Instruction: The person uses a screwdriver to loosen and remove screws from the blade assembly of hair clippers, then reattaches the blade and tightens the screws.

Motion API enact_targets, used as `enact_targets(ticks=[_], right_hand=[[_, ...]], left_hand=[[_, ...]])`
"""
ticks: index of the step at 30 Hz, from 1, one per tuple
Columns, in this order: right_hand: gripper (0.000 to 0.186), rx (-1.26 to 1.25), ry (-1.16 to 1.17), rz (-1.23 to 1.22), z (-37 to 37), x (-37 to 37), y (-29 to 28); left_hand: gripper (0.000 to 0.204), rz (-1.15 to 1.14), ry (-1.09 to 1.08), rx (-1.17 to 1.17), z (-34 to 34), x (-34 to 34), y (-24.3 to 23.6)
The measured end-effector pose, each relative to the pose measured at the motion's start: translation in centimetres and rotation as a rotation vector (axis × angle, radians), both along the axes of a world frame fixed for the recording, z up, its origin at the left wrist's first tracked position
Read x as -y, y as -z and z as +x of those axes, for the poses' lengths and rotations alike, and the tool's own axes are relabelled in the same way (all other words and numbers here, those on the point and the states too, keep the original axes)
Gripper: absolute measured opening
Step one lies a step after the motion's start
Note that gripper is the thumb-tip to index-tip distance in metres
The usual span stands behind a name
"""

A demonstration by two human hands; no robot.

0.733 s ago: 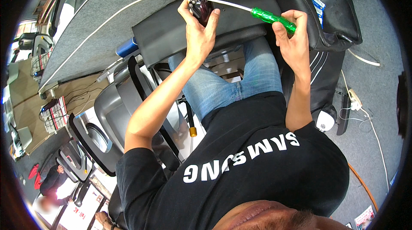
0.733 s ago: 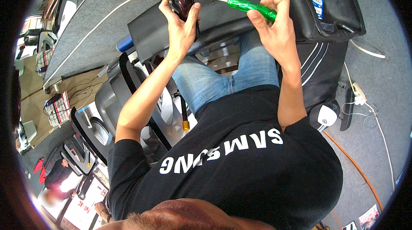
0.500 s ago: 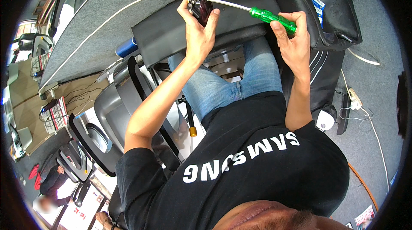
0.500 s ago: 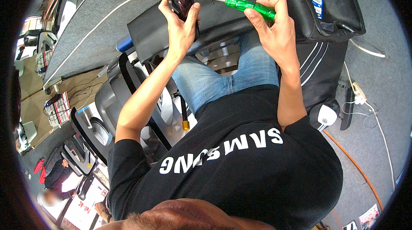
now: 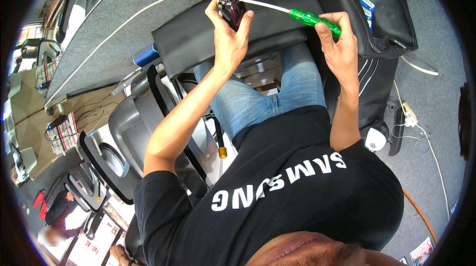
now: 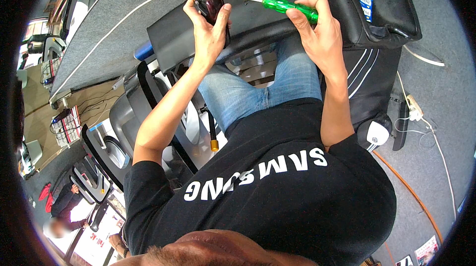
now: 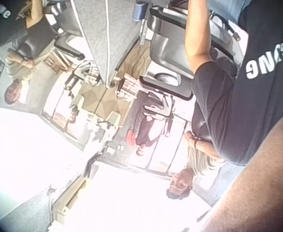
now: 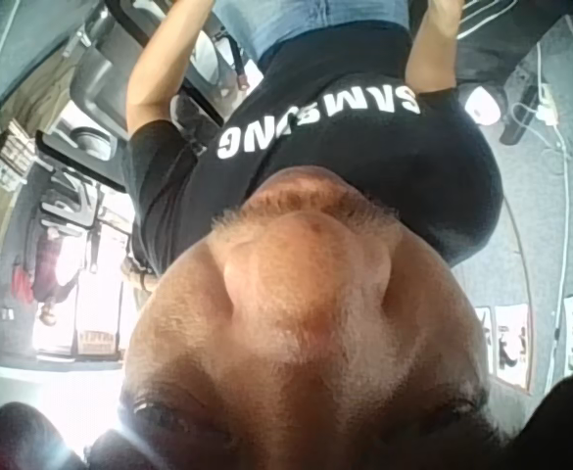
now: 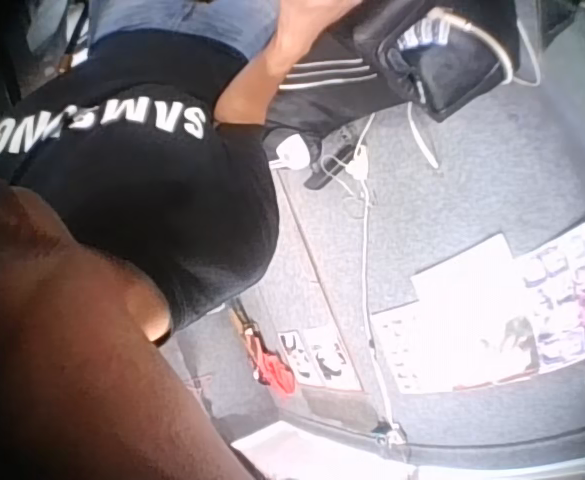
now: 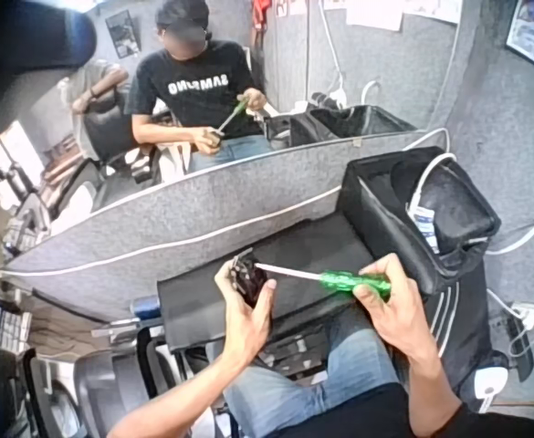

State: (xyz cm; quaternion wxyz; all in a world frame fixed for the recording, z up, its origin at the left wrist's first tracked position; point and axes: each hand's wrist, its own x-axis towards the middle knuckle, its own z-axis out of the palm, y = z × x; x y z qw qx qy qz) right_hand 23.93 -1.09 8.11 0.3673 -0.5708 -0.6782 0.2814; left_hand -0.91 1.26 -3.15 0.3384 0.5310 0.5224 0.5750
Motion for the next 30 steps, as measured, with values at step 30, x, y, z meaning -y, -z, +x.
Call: enact_targets(ticks=[30], right_hand=[[0.032,0.413,-0.171,0.215,2.1,1.0,0.1]], left_hand=[[0.068,-0.064,0.064,-0.42,-0.2,0.9,-2.9]])
